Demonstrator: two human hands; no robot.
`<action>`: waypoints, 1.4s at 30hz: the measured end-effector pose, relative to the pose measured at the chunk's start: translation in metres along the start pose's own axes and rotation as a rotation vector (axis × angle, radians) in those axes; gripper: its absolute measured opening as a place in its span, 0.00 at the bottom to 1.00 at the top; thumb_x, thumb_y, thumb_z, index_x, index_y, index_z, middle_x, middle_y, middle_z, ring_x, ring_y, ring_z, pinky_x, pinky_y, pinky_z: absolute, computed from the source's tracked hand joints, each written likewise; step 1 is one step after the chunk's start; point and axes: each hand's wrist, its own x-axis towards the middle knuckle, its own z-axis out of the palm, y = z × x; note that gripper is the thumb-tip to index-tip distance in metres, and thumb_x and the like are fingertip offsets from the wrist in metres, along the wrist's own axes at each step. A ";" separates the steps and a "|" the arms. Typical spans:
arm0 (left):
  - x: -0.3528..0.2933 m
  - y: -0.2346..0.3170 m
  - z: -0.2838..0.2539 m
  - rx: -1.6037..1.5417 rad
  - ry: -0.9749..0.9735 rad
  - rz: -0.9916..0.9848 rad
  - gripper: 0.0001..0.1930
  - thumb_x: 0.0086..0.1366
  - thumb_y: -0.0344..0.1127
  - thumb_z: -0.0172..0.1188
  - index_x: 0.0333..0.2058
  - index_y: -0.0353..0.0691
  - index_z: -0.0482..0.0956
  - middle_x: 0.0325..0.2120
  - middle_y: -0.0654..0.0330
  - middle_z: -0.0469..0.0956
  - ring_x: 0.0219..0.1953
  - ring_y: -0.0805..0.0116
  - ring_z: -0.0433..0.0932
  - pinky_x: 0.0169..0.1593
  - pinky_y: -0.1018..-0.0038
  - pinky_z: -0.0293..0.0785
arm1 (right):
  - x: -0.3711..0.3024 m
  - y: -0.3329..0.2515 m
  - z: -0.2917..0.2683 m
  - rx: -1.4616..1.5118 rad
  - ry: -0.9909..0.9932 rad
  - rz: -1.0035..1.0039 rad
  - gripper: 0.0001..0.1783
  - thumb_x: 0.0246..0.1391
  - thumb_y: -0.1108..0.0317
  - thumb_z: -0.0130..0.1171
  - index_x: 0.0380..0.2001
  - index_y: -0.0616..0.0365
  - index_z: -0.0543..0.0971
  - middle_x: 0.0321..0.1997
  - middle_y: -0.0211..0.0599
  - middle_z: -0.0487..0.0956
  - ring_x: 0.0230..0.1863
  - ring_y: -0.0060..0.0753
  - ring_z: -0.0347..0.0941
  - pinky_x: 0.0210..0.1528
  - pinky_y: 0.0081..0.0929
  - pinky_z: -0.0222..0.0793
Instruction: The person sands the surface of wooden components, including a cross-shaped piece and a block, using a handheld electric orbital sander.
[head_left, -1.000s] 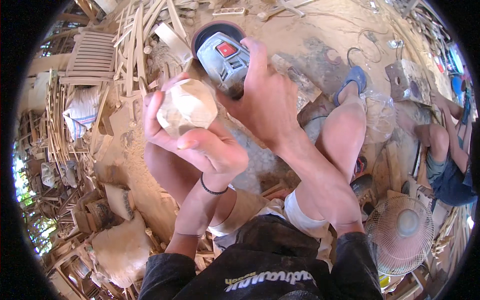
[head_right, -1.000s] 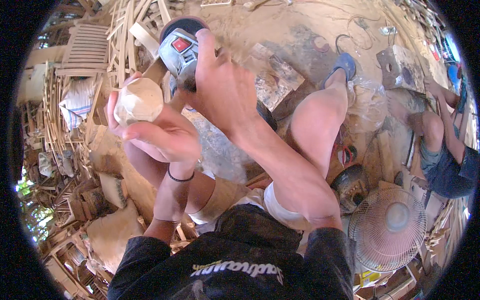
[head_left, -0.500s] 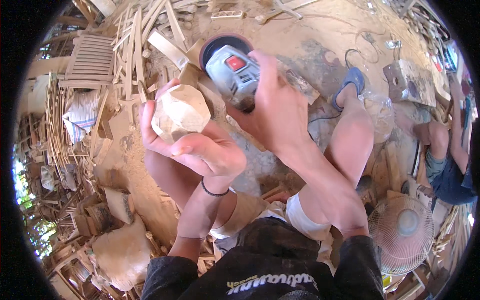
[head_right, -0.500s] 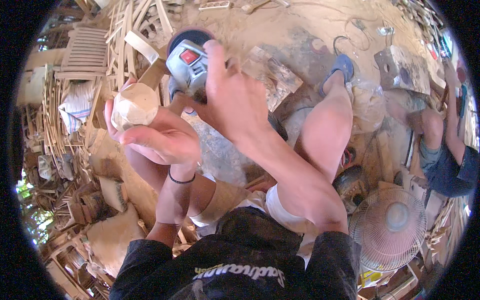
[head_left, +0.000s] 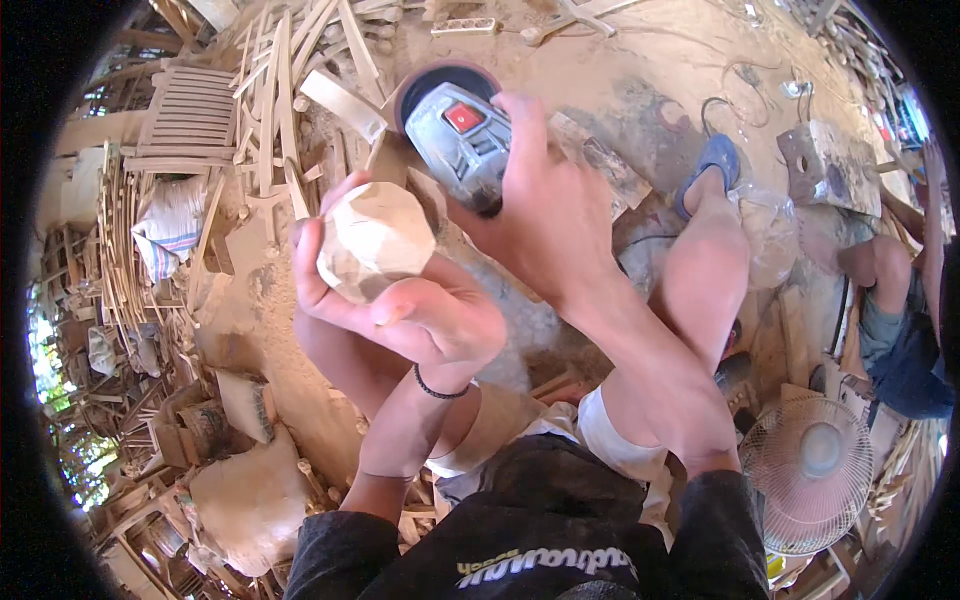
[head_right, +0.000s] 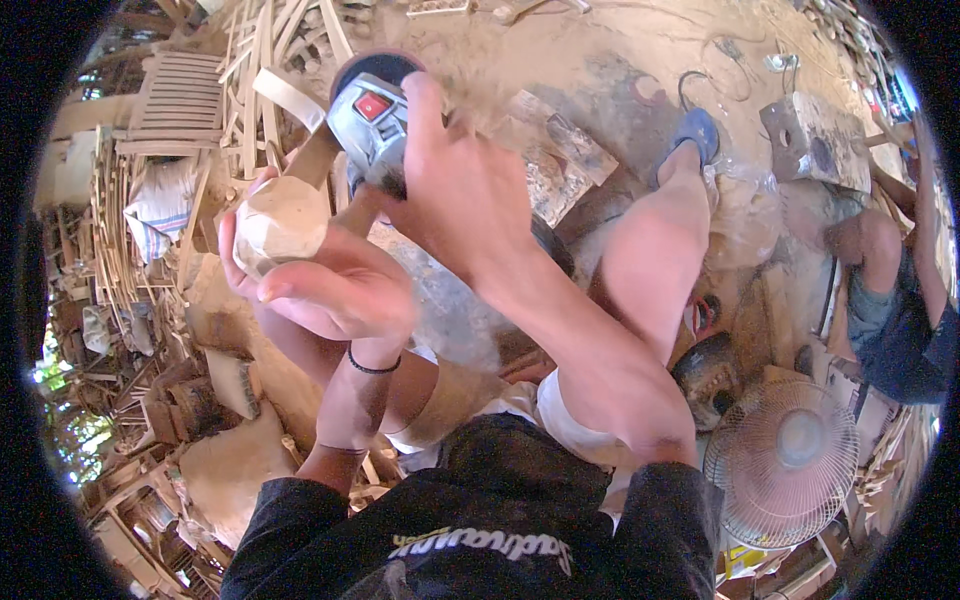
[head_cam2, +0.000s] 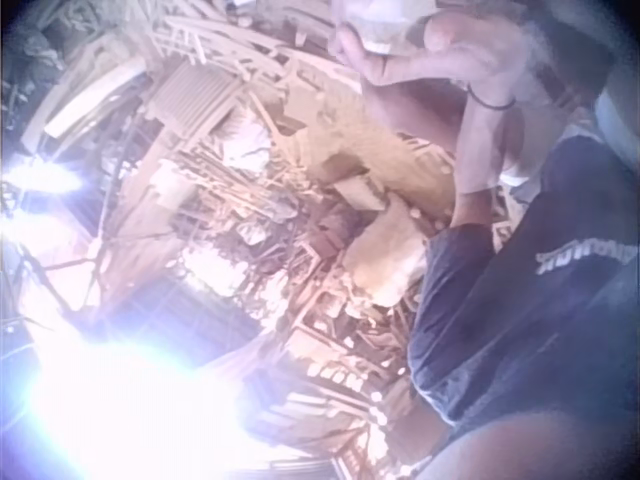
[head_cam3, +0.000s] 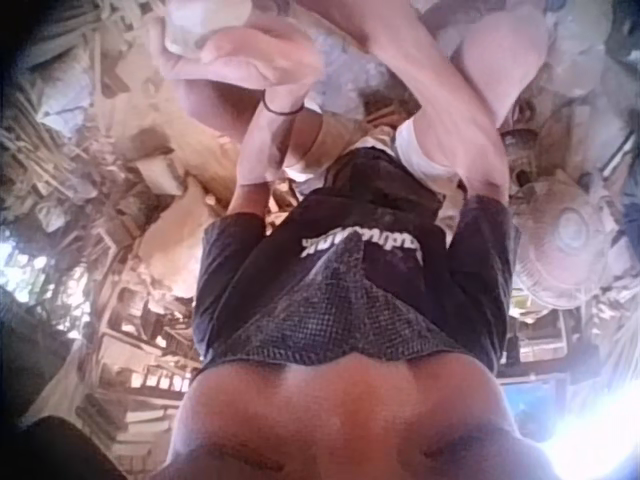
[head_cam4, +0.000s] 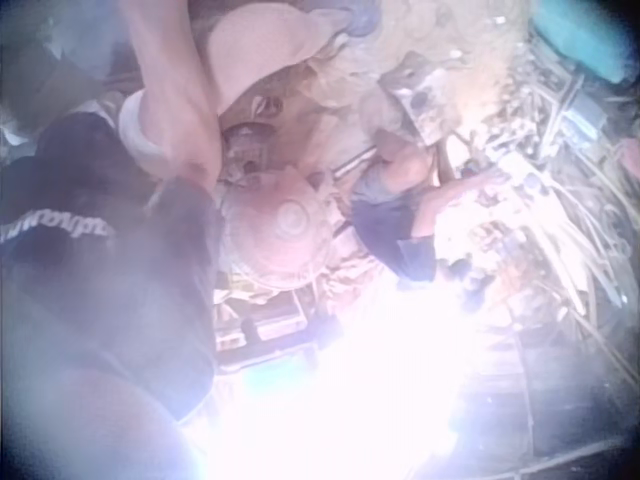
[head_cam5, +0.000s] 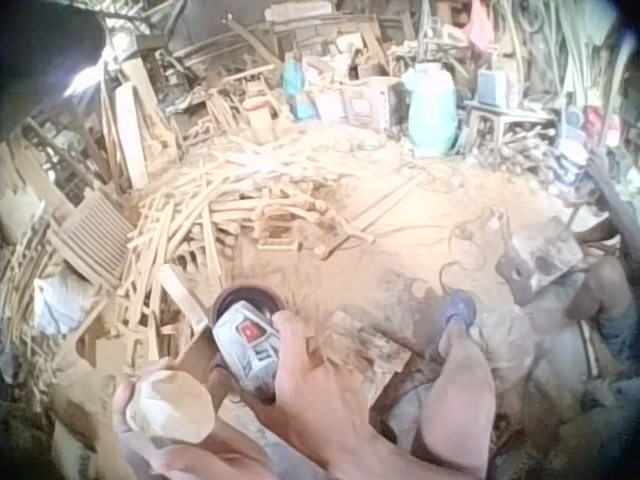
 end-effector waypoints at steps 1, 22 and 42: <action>0.004 0.001 -0.002 0.029 0.018 0.001 0.40 0.80 0.69 0.47 0.68 0.34 0.57 0.55 0.44 0.67 0.60 0.51 0.74 0.62 0.56 0.75 | -0.004 0.003 -0.001 -0.018 0.006 -0.010 0.49 0.52 0.51 0.81 0.68 0.55 0.63 0.42 0.56 0.88 0.39 0.62 0.88 0.41 0.52 0.83; -0.220 -0.072 -0.136 0.026 -0.459 -1.594 0.22 0.59 0.25 0.71 0.52 0.36 0.76 0.38 0.61 0.80 0.37 0.71 0.81 0.41 0.70 0.81 | -0.031 0.022 -0.064 0.073 0.199 0.095 0.47 0.53 0.56 0.84 0.67 0.66 0.68 0.59 0.53 0.77 0.58 0.45 0.77 0.64 0.42 0.72; -0.321 -0.075 -0.153 0.390 -0.797 -1.402 0.38 0.51 0.37 0.81 0.54 0.27 0.69 0.46 0.32 0.84 0.53 0.36 0.85 0.58 0.52 0.81 | -0.153 0.117 0.074 -0.340 -0.678 0.102 0.47 0.57 0.45 0.72 0.70 0.54 0.61 0.42 0.65 0.87 0.42 0.71 0.86 0.44 0.61 0.81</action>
